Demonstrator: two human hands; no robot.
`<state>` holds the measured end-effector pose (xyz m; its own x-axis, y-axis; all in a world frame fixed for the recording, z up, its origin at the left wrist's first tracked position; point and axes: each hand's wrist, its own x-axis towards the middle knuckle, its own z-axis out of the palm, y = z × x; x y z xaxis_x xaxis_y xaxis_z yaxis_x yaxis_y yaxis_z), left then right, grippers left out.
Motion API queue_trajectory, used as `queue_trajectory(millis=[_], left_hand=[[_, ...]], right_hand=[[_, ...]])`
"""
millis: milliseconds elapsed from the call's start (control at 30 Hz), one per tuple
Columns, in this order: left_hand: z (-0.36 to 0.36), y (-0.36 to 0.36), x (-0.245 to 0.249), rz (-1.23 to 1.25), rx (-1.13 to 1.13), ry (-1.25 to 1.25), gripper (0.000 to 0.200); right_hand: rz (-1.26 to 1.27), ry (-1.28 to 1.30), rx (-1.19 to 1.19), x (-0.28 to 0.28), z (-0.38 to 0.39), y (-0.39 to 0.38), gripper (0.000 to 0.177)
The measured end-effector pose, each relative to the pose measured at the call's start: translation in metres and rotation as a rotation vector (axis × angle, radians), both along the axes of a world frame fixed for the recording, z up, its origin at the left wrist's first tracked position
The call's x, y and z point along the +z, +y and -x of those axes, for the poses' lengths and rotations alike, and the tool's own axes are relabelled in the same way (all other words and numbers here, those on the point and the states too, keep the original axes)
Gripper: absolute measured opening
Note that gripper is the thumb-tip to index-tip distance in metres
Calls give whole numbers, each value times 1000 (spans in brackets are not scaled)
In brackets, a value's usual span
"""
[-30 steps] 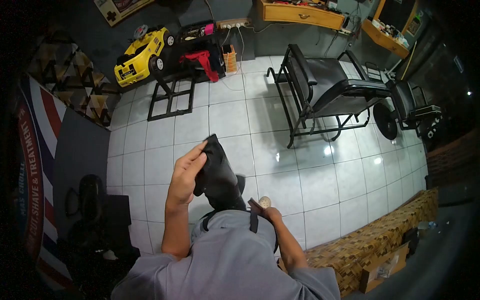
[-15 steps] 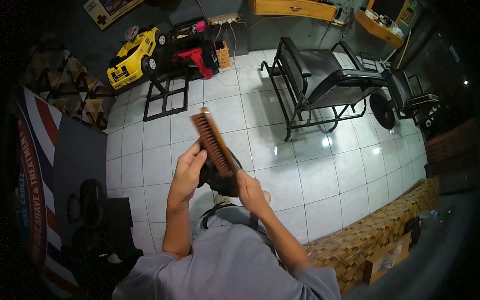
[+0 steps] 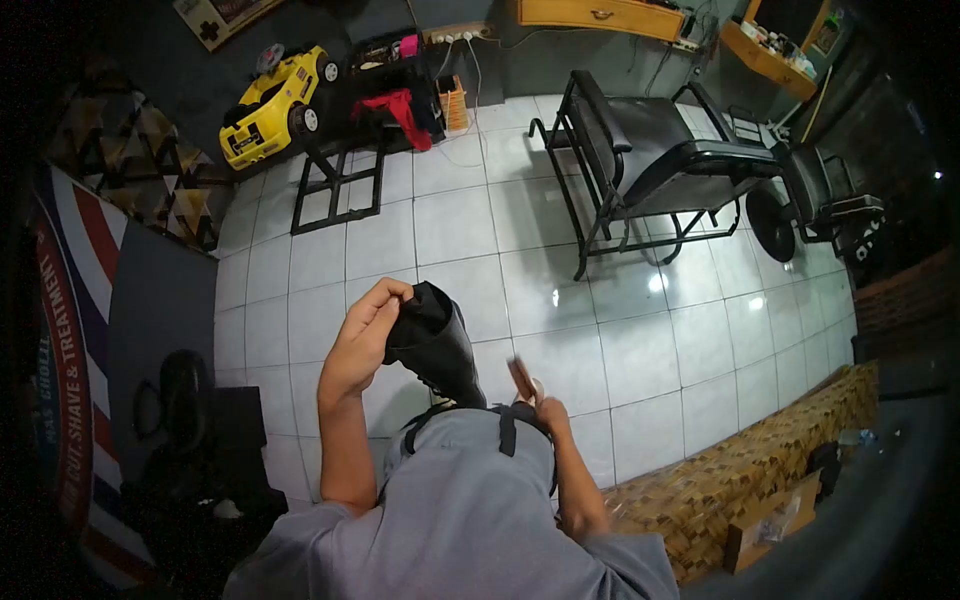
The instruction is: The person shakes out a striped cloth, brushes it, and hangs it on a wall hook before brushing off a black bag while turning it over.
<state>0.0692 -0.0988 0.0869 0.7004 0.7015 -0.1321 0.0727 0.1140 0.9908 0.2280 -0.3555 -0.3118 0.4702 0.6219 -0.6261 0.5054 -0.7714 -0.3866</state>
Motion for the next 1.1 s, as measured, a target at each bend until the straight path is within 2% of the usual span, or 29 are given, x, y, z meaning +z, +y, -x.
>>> queue_trajectory(millis=[33,67,133,200,300,333,433,467,533,600,667,767,867,900,933,967,1000,1067,1100], left_hand=[[0,0,-3,11,3,46,13],[0,2,-6,20,3,90,12],[-2,0,-9,-18,-20,135,11],[-4,-4,-9,-114,-59,133,9],[-3,-3,-6,-215,-58,110,10],[-2,-2,-3,-221,-64,72,13],[6,2,7,-485,51,47,13],[7,1,15,-524,136,53,13],[14,5,24,-680,224,10,16],[16,9,31,-793,255,-55,18],[17,11,33,-756,242,-66,17],[15,12,40,-799,165,18,15],[12,7,42,-896,48,174,15],[13,6,40,-857,18,202,14],[14,4,37,-817,-15,230,14],[14,3,35,-778,-48,256,13],[13,2,35,-805,-61,268,12],[15,1,37,-858,-93,292,14],[15,0,36,-862,-60,262,15]], right_hand=[[-204,64,-77,53,0,18,60],[-436,65,-262,58,2,31,64],[-653,499,-441,139,5,68,53],[-799,941,-477,233,12,89,39],[-905,1116,-276,292,18,102,38],[-878,1044,-227,300,19,106,40],[-766,958,-210,250,11,109,44],[-681,812,-233,221,5,108,48],[-563,382,-117,138,-7,92,56],[-236,336,-149,58,-14,61,63],[-141,45,162,0,-12,22,65],[46,50,213,-20,-3,-14,64],[-111,62,-25,-16,-4,4,65],[-240,162,-146,11,-6,21,68],[-365,289,-253,66,-5,43,65],[-541,404,-272,123,-4,63,54],[-678,637,-338,165,2,77,46],[-784,774,-283,256,10,93,38],[-857,841,-237,278,16,98,37]])
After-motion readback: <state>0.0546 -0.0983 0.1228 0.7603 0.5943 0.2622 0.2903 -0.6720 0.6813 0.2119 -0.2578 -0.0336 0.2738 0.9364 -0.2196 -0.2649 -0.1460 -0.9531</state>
